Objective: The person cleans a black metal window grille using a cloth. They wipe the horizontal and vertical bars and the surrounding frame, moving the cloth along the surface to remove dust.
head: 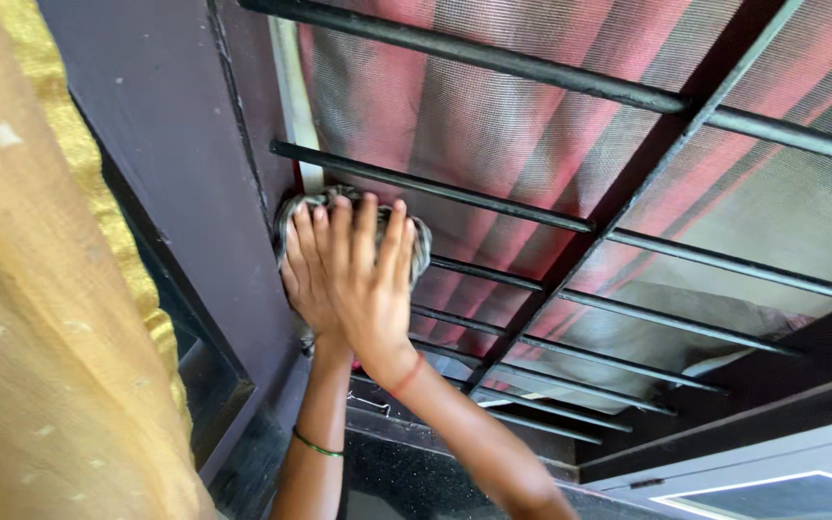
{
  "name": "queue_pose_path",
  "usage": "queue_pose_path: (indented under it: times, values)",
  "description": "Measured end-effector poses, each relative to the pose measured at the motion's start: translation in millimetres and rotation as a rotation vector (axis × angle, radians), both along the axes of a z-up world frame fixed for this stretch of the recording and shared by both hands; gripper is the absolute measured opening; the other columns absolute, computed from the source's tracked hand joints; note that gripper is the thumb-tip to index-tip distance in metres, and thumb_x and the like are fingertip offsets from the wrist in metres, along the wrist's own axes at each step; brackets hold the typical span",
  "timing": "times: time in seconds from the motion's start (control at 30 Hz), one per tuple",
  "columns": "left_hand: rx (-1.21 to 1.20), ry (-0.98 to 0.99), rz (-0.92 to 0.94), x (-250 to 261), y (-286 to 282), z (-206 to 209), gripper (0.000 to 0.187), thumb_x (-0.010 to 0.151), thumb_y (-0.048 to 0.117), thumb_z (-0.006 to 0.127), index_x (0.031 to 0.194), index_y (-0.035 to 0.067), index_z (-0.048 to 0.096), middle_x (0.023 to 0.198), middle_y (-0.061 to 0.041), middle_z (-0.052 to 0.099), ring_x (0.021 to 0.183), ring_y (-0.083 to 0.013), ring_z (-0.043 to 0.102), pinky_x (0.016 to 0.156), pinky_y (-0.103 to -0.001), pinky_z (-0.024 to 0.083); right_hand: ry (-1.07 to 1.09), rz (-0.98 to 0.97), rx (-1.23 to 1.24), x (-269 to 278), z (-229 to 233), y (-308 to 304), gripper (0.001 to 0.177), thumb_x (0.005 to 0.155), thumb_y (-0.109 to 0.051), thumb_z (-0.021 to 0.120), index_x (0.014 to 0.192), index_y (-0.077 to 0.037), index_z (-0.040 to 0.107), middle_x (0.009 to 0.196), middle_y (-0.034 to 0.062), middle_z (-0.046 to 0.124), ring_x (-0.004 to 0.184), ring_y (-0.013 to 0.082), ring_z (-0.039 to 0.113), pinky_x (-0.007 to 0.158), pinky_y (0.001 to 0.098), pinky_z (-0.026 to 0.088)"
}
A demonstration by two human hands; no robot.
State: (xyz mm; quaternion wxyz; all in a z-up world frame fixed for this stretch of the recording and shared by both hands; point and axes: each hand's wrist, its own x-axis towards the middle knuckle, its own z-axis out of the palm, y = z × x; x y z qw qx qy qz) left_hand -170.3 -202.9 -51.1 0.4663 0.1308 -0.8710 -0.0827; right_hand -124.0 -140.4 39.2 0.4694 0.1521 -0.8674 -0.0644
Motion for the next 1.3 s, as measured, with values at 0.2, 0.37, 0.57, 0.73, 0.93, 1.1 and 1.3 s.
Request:
queue_pose_path:
  times: [0.2,0.37,0.57,0.73,0.93,1.1,1.3]
  values:
    - [0.049,-0.199,0.046,6.8,22.1,-30.6,0.071,0.109,0.035,0.038,0.164,-0.007,0.022,0.169,-0.027,0.028,0.159,-0.0411,0.023,0.128,-0.045,0.02,-0.093,0.216,-0.046,4.8,-2.4,19.8,0.054,0.099,-0.028,0.055,0.151,-0.014,0.052,0.152,0.0194,0.047,0.136,0.045,0.046,0.117,0.0533,0.04]
    - [0.012,-0.023,-0.23,50.0,74.5,-6.4,0.065,0.103,0.047,0.046,0.155,0.011,0.035,0.161,-0.019,0.032,0.144,-0.0468,0.035,0.117,-0.061,0.026,-0.11,0.214,-0.015,31.6,-22.2,68.8,0.054,0.095,-0.024,0.056,0.149,-0.019,0.056,0.161,0.0114,0.04,0.147,0.0393,0.041,0.119,0.0464,0.04]
    - [0.008,0.009,-0.721,75.2,160.5,-47.1,0.048,0.11,0.03,0.051,0.154,0.013,0.049,0.153,-0.024,0.045,0.134,-0.0514,0.047,0.116,-0.058,0.036,-0.102,-0.053,-0.168,58.7,-93.2,131.2,0.048,0.092,-0.013,0.061,0.14,-0.015,0.063,0.159,0.0111,0.04,0.148,0.0456,0.036,0.123,0.0525,0.038]
    - [-0.016,-0.034,-0.915,56.5,142.3,-78.0,0.055,0.095,0.025,0.054,0.145,0.003,0.051,0.145,-0.024,0.058,0.139,-0.0402,0.053,0.122,-0.053,0.031,0.003,0.05,-0.252,58.1,-123.2,152.1,0.053,0.089,-0.024,0.067,0.142,-0.016,0.061,0.151,0.0215,0.038,0.14,0.0506,0.032,0.117,0.0619,0.033]
    - [0.002,-0.669,-0.353,56.0,37.3,-45.3,0.04,0.103,0.028,0.051,0.133,0.004,0.059,0.146,-0.021,0.054,0.142,-0.0411,0.047,0.115,-0.05,0.037,-0.123,0.041,-0.386,44.4,-112.8,87.5,0.071,0.091,-0.044,0.071,0.149,-0.008,0.051,0.142,0.0273,0.044,0.133,0.0494,0.038,0.102,0.0652,0.037]
    - [0.09,-0.092,-0.179,62.8,6.9,-39.6,0.073,0.092,0.044,0.061,0.142,-0.007,0.047,0.146,-0.025,0.047,0.142,-0.0494,0.041,0.119,-0.052,0.03,-0.25,-0.061,-0.274,15.1,-103.7,50.9,0.064,0.087,-0.039,0.07,0.146,-0.022,0.053,0.135,0.0074,0.053,0.123,0.041,0.046,0.093,0.0592,0.039]
    - [0.493,-0.337,-0.203,48.2,29.6,-31.1,0.082,0.085,0.053,0.063,0.149,0.004,0.047,0.157,-0.022,0.039,0.124,-0.0343,0.051,0.095,-0.049,0.044,-0.295,0.214,-0.121,11.1,-83.0,-7.3,0.069,0.082,-0.036,0.067,0.15,-0.031,0.052,0.133,0.0061,0.055,0.118,0.0376,0.048,0.096,0.0548,0.042]
